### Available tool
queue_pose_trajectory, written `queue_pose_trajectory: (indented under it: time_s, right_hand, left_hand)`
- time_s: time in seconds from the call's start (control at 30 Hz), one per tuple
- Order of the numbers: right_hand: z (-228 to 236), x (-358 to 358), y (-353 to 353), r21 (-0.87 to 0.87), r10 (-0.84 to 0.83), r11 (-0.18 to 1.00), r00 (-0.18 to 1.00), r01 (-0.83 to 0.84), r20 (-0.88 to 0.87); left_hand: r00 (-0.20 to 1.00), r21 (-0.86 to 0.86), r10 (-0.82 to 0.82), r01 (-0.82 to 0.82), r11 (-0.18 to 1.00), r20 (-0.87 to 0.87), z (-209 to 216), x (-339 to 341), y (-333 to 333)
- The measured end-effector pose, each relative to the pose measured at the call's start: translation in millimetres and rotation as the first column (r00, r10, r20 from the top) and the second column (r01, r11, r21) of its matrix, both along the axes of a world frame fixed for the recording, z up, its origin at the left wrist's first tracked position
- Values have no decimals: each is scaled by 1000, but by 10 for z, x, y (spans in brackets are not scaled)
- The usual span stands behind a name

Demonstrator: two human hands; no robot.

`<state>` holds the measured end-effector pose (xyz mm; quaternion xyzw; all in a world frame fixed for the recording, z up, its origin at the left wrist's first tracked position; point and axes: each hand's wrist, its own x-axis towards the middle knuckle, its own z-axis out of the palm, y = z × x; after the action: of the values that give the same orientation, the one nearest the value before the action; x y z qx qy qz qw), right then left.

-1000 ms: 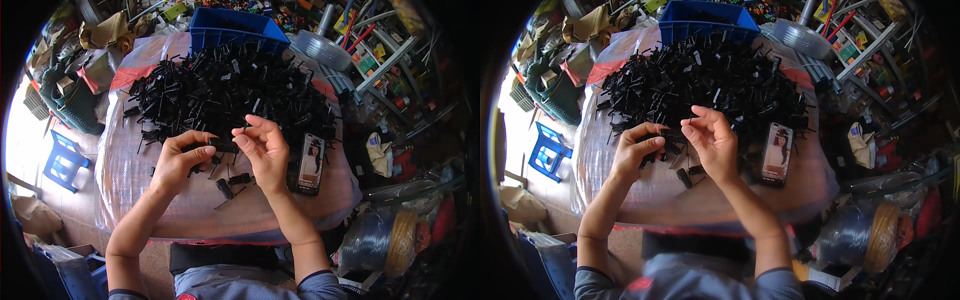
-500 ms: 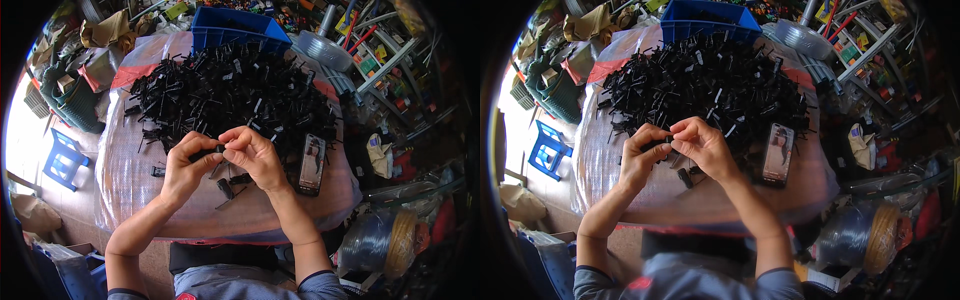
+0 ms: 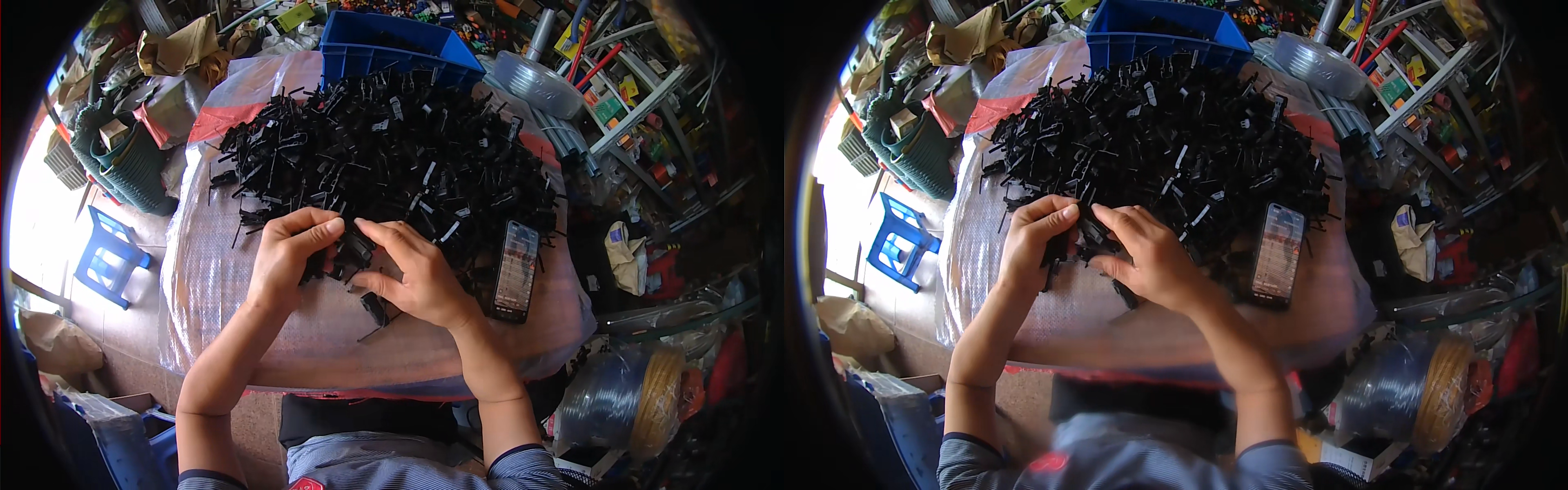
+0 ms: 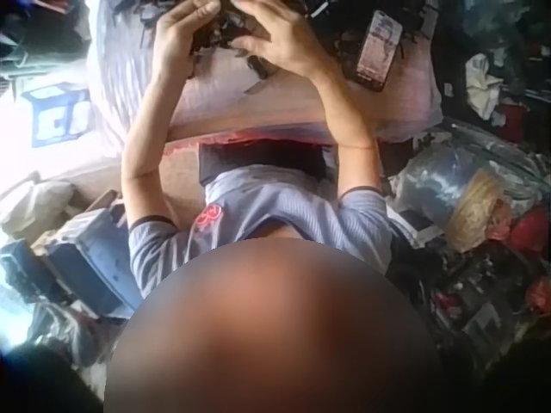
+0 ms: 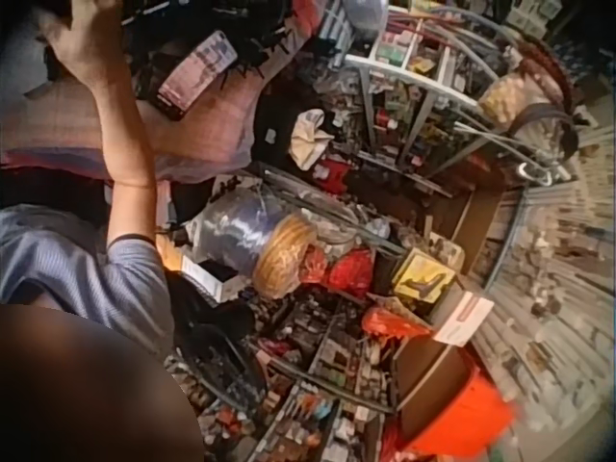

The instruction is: The person is untangling and assembling bundles of black wire harnesses with plastic connectors.

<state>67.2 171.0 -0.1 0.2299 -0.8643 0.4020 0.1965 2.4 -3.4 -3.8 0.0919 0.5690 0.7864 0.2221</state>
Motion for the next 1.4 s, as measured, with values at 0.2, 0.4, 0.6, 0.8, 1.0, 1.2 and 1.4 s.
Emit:
queue_pose_trajectory:
  time_s: [0.2, 0.4, 0.6, 0.8, 1.0, 1.2, 1.4]
  right_hand:
    - [-51, -50, -148, 310, -154, 907, 910, 284, -384]
    - [-203, -45, -129, 359, -225, 870, 919, 339, -323]
    - [-102, -61, -162, 314, -228, 897, 935, 310, -271]
    - [-41, 212, -125, 567, -124, 823, 983, 24, 138]
    - [3, 48, -5, 194, 91, 966, 924, -173, 370]
    - [202, 121, 170, -582, 305, 809, 788, 81, 534]
    - [53, 100, 44, -471, 303, 882, 790, -20, 533]
  left_hand:
    - [993, -16, -56, 58, 998, 104, -35, 75, 29]
    - [999, -141, 2, -8, 990, -42, -150, 166, 180]
    - [999, -19, -45, 45, 999, 21, -69, 150, 126]
    - [943, 533, -178, 1, 846, 281, -139, -224, -78]
    - [931, 549, -203, 2, 836, 305, -108, -309, -50]
    - [971, 353, -28, -60, 934, 239, 568, -1012, 443]
    - [843, 178, 419, -380, 908, -337, 1384, -2472, 999]
